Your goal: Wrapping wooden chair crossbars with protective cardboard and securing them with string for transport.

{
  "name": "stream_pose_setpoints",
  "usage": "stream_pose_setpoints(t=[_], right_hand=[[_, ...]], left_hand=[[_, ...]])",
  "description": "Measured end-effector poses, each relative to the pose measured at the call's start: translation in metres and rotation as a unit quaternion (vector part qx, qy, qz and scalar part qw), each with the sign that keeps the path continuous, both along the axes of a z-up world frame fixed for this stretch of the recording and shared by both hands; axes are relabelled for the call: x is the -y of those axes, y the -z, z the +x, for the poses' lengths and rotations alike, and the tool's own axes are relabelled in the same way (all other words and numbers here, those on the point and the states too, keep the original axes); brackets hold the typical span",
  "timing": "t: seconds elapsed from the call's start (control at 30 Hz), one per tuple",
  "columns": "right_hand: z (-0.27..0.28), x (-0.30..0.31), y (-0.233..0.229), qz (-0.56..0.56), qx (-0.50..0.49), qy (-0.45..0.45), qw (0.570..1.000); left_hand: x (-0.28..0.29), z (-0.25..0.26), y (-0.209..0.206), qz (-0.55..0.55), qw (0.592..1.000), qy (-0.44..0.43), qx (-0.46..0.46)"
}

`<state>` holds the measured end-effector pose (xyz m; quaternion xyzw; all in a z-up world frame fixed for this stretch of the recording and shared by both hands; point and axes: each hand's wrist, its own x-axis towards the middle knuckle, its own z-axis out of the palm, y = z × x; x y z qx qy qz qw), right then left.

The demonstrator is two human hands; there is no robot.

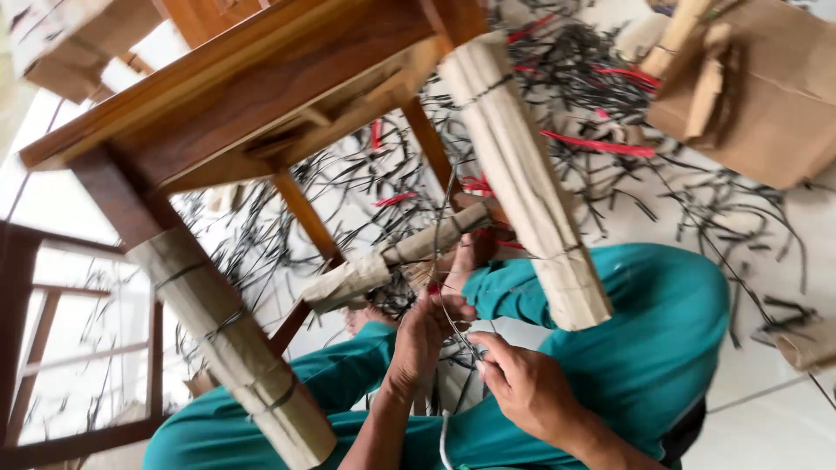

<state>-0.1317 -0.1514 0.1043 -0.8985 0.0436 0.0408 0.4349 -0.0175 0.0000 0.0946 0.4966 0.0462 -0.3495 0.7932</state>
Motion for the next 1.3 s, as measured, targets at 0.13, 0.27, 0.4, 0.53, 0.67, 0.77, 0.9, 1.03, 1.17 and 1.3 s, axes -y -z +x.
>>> stream_pose_setpoints(t=[0.13, 0.27, 0.4, 0.53, 0.67, 0.77, 0.9, 1.03, 1.17, 1.3], right_hand=[[0.023, -0.017, 0.023, -0.092, -0.036, -0.076, 0.992], [0.046, -0.023, -0.006, -0.045, -0.089, -0.113, 0.989], [0.059, -0.028, -0.038, 0.277, -0.058, -0.16, 0.946], [0.092, -0.039, -0.075, 0.353, -0.045, -0.226, 0.907], [0.122, -0.053, -0.069, 0.34, 0.051, -0.122, 0.931], [0.144, -0.061, -0.054, 0.302, 0.089, -0.026, 0.949], [0.157, -0.068, -0.037, 0.282, 0.052, 0.051, 0.957], [0.14, -0.087, 0.025, 0.316, -0.109, 0.041, 0.942], [0.119, -0.104, 0.117, 0.38, -0.345, 0.149, 0.846], [0.128, -0.105, 0.221, 0.371, -0.393, 0.157, 0.826]], left_hand=[[-0.019, 0.014, 0.011, -0.088, 0.991, -0.1, 0.007], [-0.033, 0.032, 0.04, -0.041, 0.964, -0.256, 0.056], [-0.042, 0.044, 0.073, -0.021, 0.909, -0.413, -0.061], [-0.046, 0.042, 0.089, -0.016, 0.909, -0.408, -0.083], [-0.044, 0.036, 0.119, 0.087, 0.938, -0.308, -0.131], [-0.041, 0.03, 0.145, 0.167, 0.939, -0.272, -0.132], [-0.06, 0.024, 0.128, 0.455, 0.829, -0.315, -0.083], [-0.071, 0.032, 0.112, 0.504, 0.763, -0.405, 0.0], [-0.07, 0.054, 0.101, 0.508, 0.675, -0.44, 0.305], [-0.052, 0.064, 0.084, 0.586, 0.596, -0.303, 0.458]])
